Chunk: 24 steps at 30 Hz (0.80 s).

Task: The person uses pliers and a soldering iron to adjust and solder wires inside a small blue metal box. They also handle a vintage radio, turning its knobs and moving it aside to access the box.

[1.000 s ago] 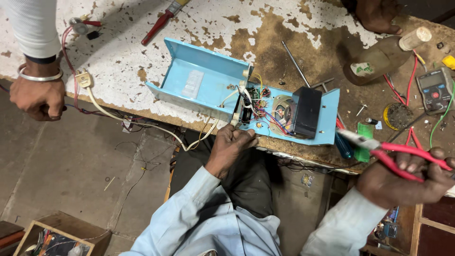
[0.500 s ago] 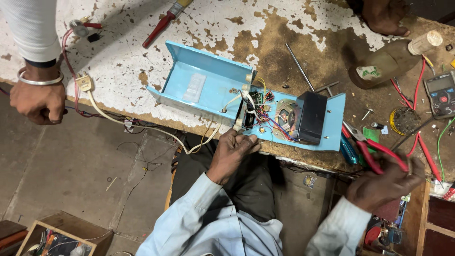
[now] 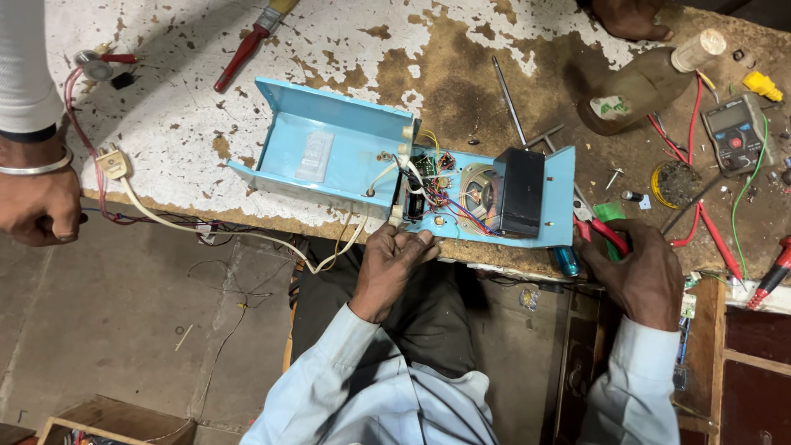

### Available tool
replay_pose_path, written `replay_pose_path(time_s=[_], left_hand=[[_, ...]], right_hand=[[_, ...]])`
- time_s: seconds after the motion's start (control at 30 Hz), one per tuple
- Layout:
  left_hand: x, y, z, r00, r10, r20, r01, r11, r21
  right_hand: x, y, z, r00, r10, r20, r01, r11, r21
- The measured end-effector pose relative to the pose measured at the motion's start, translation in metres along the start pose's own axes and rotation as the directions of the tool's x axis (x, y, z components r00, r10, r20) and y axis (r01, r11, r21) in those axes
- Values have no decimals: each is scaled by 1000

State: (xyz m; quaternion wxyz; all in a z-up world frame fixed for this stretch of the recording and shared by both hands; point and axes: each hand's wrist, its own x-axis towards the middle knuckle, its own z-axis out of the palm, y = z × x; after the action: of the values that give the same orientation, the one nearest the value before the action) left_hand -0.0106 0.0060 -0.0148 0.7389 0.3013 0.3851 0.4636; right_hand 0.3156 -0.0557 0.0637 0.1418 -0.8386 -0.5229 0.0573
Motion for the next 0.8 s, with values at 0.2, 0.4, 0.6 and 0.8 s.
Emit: replay_pose_path(time_s=[0.2, 0.4, 0.6, 0.8], left_hand=[[0, -8, -4, 999, 40, 29, -38, 998, -52], [2, -3, -3, 1000, -21, 14, 21, 999, -40], [3, -7, -11, 995, -69, 66, 77, 987, -138], [7, -5, -27, 956, -23, 292, 142, 908, -394]], right_hand=[[8, 12, 14, 1000, -15, -16, 19, 976, 217], [-50, 24, 0, 970, 82, -227, 53, 846, 531], [-146, -41, 46, 655, -660, 369, -707, -360, 609], [-172, -144, 91, 450, -615, 648, -893, -304, 331]])
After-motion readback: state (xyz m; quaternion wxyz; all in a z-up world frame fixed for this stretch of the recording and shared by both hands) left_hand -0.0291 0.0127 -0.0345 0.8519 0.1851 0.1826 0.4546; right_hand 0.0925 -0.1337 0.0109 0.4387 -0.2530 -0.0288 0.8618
